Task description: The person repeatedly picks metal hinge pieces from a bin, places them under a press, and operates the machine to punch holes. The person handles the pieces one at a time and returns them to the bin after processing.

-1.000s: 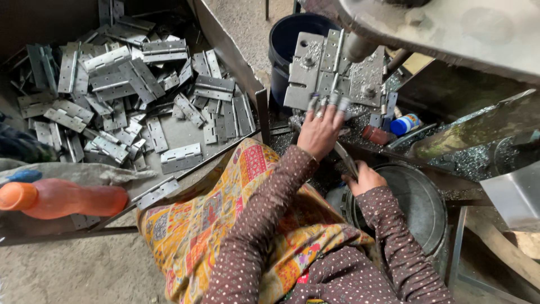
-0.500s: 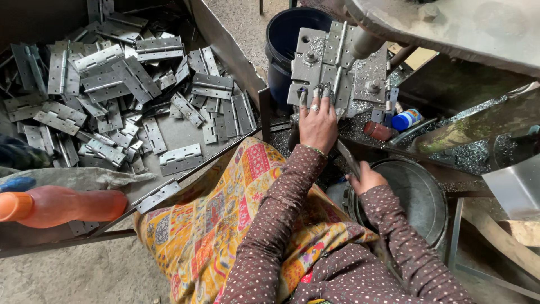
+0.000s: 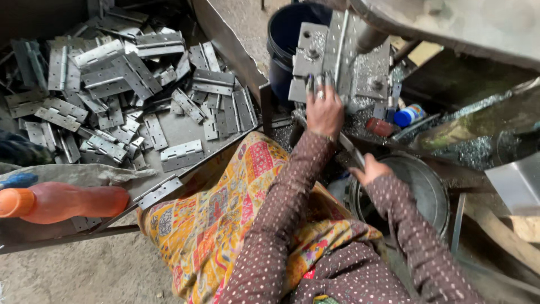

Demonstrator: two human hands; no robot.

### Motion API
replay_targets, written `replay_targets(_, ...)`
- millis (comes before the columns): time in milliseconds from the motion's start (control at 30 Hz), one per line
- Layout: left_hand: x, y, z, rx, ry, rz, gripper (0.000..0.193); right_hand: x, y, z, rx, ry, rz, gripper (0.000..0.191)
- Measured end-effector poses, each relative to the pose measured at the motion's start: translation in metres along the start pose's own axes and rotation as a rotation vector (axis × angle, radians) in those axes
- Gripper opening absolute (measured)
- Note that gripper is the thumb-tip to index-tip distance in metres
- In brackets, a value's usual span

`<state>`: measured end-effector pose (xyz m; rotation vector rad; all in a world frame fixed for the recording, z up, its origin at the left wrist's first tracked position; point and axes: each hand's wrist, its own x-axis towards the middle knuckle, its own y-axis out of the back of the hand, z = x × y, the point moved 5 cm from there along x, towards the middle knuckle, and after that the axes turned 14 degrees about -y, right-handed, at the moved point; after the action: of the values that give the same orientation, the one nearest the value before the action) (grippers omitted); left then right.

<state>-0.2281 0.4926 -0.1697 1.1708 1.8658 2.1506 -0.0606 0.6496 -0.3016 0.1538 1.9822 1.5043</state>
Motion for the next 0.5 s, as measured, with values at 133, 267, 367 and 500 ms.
replay_targets(133,0.016,-0.016,0.001,-0.045,0.045,0.01,0.03,-0.002,-0.003,0.003,0.013,-0.062,0.014,0.057)
replay_targets(267,0.007,0.002,-0.002,-0.074,0.011,0.013,0.029,-0.012,-0.003,-0.006,0.255,0.097,0.214,0.048)
replay_targets(367,-0.005,0.024,-0.005,-0.06,0.013,0.042,0.027,-0.012,-0.013,-0.006,0.278,0.034,0.107,0.05)
replay_targets(500,-0.012,0.033,-0.005,-0.152,0.001,0.005,0.023,-0.005,-0.017,-0.004,0.105,-0.026,-0.076,0.072)
